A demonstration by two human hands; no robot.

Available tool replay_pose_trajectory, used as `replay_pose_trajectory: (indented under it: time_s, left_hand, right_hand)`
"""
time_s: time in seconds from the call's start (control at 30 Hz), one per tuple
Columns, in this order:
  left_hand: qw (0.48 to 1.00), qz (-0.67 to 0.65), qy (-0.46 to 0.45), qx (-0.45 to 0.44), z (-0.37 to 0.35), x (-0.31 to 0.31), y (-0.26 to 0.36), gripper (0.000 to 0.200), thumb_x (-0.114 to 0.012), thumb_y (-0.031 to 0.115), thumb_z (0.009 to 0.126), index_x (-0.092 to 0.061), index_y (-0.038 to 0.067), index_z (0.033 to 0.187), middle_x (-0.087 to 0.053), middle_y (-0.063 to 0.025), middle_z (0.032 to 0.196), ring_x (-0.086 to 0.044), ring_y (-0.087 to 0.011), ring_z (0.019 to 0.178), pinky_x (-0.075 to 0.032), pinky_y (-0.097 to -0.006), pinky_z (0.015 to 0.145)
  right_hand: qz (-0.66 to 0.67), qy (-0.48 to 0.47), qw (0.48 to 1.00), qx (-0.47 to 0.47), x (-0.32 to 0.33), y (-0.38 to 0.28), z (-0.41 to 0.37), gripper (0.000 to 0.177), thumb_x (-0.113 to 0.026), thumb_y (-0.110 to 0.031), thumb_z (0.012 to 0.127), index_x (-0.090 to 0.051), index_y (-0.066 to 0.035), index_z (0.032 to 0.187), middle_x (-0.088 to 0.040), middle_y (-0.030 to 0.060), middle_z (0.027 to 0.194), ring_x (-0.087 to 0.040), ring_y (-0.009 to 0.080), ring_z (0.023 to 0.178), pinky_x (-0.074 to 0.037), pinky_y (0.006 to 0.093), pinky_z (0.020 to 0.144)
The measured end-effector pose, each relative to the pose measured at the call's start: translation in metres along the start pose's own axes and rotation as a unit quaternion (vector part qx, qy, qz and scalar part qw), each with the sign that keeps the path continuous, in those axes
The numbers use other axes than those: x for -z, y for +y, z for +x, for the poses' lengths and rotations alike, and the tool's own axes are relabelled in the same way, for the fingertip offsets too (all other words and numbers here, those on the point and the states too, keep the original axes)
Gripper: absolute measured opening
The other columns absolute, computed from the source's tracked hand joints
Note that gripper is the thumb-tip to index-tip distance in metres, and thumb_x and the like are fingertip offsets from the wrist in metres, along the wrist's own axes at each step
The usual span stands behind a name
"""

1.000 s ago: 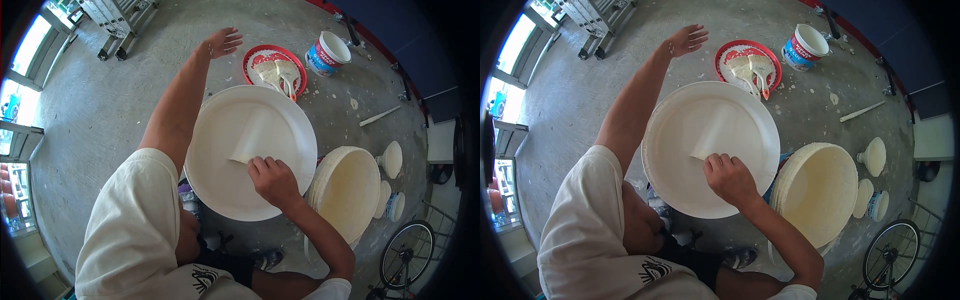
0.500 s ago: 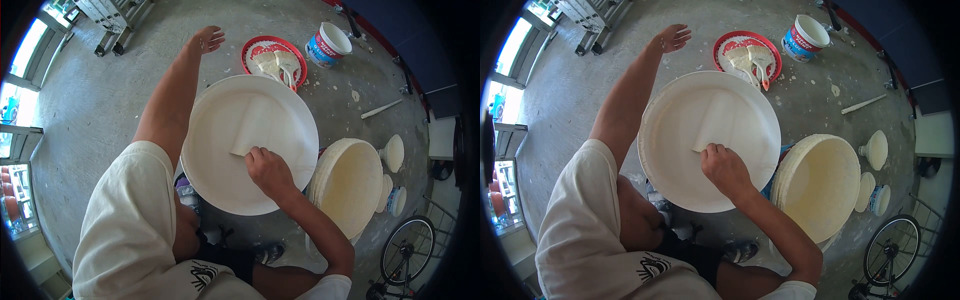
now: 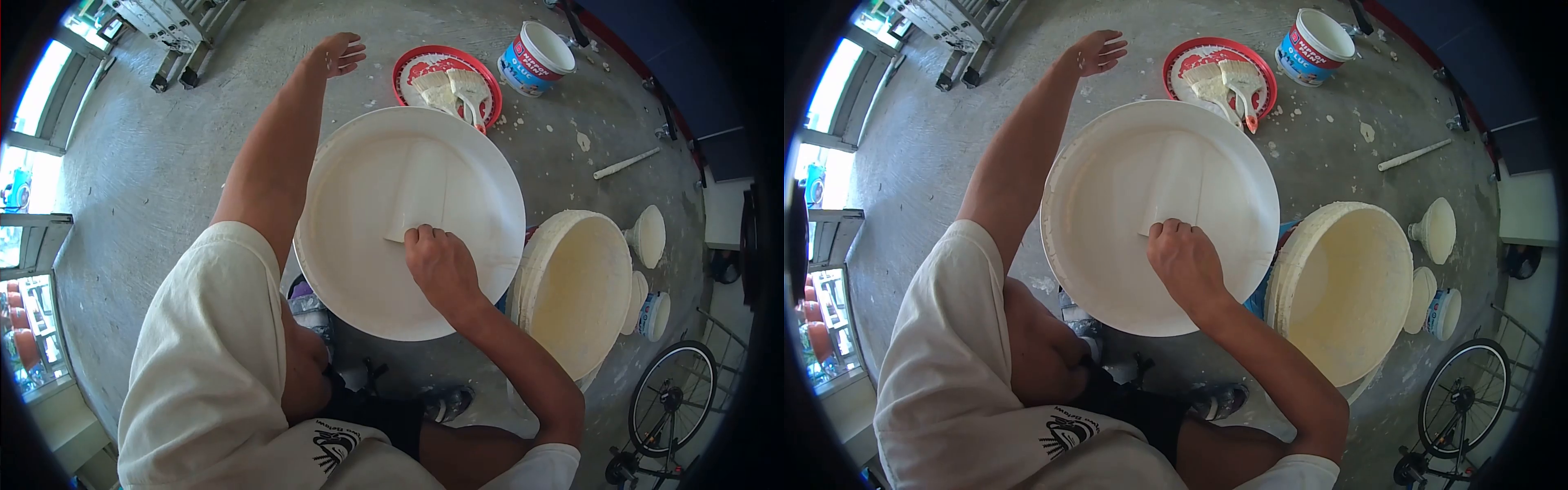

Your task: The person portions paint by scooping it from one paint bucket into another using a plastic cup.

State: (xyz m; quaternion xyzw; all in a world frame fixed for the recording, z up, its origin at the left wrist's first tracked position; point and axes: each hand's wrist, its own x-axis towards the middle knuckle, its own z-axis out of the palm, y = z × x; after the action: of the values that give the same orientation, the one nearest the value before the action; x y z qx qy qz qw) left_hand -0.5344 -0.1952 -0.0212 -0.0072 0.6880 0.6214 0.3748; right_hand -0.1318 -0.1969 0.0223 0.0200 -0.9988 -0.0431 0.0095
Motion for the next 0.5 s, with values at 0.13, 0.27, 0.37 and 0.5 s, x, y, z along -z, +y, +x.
replay_pose_trajectory:
  time_s: [0.13, 0.27, 0.37, 0.5]
  left_hand:
    - [1.000, 0.016, 0.003, 0.001, 0.0009, 0.0020, -0.0013, 0.028, -0.053, 0.030, 0.096, -0.056, 0.019, 0.121, -0.065, 0.0006, 0.115, -0.062, -0.0131, 0.102, -0.047, -0.0285, 0.082]
    - [1.000, 0.019, 0.002, 0.002, 0.0036, 0.0021, -0.0026, 0.028, -0.053, 0.030, 0.096, -0.057, 0.019, 0.121, -0.065, 0.0012, 0.114, -0.062, -0.0126, 0.102, -0.046, -0.0284, 0.082]
    - [1.000, 0.022, -0.003, 0.005, 0.0058, -0.0003, -0.0051, 0.028, -0.053, 0.031, 0.096, -0.057, 0.019, 0.121, -0.065, 0.0016, 0.115, -0.062, -0.0123, 0.102, -0.046, -0.0280, 0.082]
    - [1.000, 0.028, 0.001, 0.004, 0.0011, -0.0043, -0.0032, 0.028, -0.053, 0.030, 0.096, -0.058, 0.019, 0.121, -0.065, 0.0018, 0.116, -0.062, -0.0118, 0.103, -0.047, -0.0270, 0.082]
  right_hand:
    - [-0.020, -0.001, 1.000, 0.010, -0.0019, 0.0004, 0.0003, 0.007, -0.065, -0.004, 0.073, -0.059, -0.005, 0.077, -0.060, 0.0057, 0.072, -0.063, 0.0153, 0.067, -0.051, 0.0248, 0.060]
    - [-0.029, -0.011, 0.999, 0.024, -0.0037, -0.0001, 0.0023, 0.008, -0.066, -0.004, 0.071, -0.059, -0.006, 0.076, -0.060, 0.0053, 0.071, -0.063, 0.0150, 0.067, -0.051, 0.0248, 0.060]
    - [-0.001, -0.018, 1.000, 0.018, -0.0070, -0.0002, 0.0010, 0.012, -0.065, 0.000, 0.067, -0.057, -0.005, 0.075, -0.059, 0.0075, 0.072, -0.064, 0.0167, 0.068, -0.053, 0.0267, 0.061]
    - [0.000, -0.037, 0.999, 0.027, -0.0086, -0.0003, 0.0004, 0.013, -0.066, 0.001, 0.066, -0.057, -0.005, 0.074, -0.059, 0.0079, 0.070, -0.064, 0.0170, 0.067, -0.053, 0.0267, 0.060]
